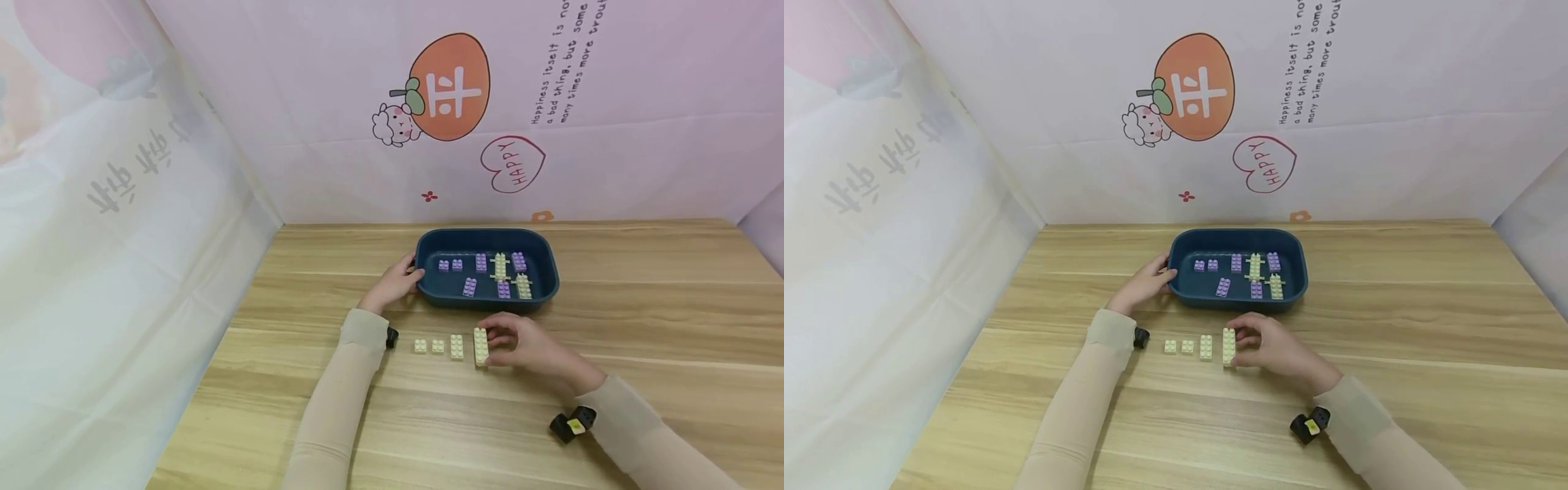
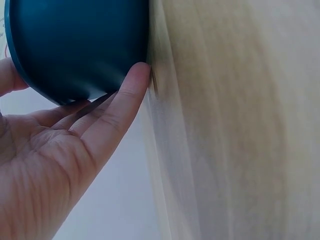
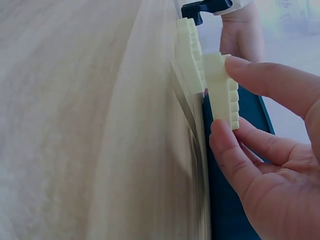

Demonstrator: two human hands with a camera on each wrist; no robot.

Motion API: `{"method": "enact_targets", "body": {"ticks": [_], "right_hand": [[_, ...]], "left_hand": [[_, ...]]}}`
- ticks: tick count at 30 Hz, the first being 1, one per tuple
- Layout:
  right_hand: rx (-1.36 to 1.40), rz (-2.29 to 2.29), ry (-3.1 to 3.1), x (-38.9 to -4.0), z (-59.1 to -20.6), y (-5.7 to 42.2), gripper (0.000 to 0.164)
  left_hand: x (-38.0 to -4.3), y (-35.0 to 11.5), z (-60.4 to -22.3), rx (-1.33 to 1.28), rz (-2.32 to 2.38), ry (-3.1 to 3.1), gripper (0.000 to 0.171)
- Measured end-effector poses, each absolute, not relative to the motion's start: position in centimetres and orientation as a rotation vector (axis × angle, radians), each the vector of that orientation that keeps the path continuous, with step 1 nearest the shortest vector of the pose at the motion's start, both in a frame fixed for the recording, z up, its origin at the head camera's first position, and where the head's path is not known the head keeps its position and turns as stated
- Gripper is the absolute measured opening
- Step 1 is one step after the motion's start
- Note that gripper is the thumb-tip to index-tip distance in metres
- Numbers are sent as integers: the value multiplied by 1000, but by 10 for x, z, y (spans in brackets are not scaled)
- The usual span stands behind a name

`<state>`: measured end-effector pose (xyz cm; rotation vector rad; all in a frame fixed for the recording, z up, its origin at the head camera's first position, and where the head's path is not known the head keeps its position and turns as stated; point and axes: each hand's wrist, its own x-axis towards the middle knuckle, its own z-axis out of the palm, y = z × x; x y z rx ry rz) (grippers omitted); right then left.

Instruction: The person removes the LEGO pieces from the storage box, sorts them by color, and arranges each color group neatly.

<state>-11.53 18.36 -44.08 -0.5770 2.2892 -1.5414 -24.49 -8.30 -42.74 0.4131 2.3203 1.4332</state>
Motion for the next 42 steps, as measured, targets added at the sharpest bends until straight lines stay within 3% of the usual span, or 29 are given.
{"method": "enact_targets", "body": {"ticks": [42], "right_hand": [[-510,-1392,2454,-111,-446,172,61]], "left_hand": [[-246,-84,-429,424,1415,2334,56]]}}
